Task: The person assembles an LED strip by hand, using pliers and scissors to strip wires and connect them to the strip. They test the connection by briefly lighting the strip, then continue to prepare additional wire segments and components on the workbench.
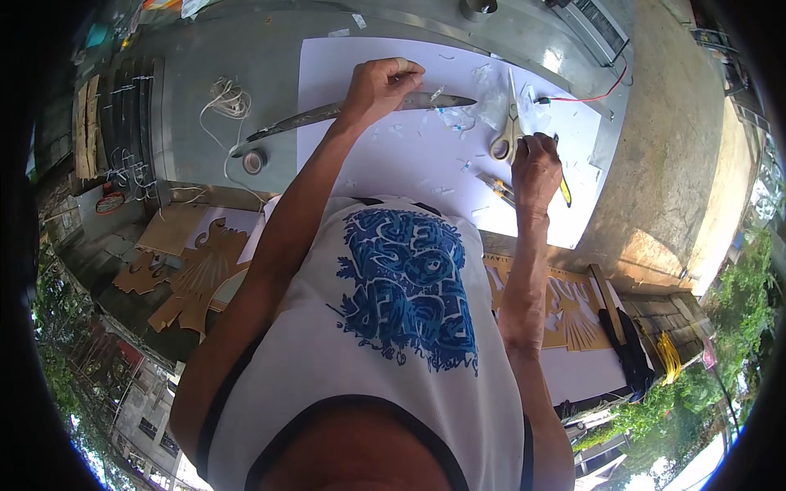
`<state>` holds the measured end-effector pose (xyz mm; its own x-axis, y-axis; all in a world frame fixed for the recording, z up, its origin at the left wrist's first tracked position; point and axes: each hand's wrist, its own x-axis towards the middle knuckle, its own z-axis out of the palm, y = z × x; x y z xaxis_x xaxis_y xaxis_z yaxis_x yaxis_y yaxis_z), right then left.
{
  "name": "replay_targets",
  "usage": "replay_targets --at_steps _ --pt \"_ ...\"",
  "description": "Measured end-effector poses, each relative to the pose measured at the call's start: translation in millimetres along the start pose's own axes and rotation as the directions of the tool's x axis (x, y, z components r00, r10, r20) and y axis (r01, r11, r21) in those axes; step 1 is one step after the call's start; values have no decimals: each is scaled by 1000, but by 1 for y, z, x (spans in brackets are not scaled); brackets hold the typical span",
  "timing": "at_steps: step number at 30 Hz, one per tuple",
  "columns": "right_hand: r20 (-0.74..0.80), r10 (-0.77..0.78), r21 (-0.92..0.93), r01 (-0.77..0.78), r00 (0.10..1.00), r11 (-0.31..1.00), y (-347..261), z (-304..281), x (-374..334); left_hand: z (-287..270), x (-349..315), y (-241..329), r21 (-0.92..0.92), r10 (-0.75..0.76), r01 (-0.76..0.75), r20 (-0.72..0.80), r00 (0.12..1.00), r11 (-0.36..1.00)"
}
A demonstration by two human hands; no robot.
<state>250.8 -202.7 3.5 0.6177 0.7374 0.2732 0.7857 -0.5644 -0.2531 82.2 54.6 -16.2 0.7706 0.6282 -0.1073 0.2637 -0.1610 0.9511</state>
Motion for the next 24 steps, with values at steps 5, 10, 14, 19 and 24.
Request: replay_targets --at_steps 5,10,14,19,24 --pt "129 18 316 -59 991 947 -65 -4 33 -4 -15 20 5 -226 227 121 967 974" --pt "198 -149 450 45 969 892 -94 34 63 -4 -17 29 -101 -406 433 211 889 896" --pt "96 -237 430 175 967 886 -100 42 64 -4 -13 20 -389 -505 639 397 766 664" --pt "80 -336 508 251 939 824 -95 28 58 7 -25 14 -596 -478 659 460 748 459" --pt "167 -452 562 292 877 774 -86 20 61 17 -36 2 -649 -475 640 446 758 412"
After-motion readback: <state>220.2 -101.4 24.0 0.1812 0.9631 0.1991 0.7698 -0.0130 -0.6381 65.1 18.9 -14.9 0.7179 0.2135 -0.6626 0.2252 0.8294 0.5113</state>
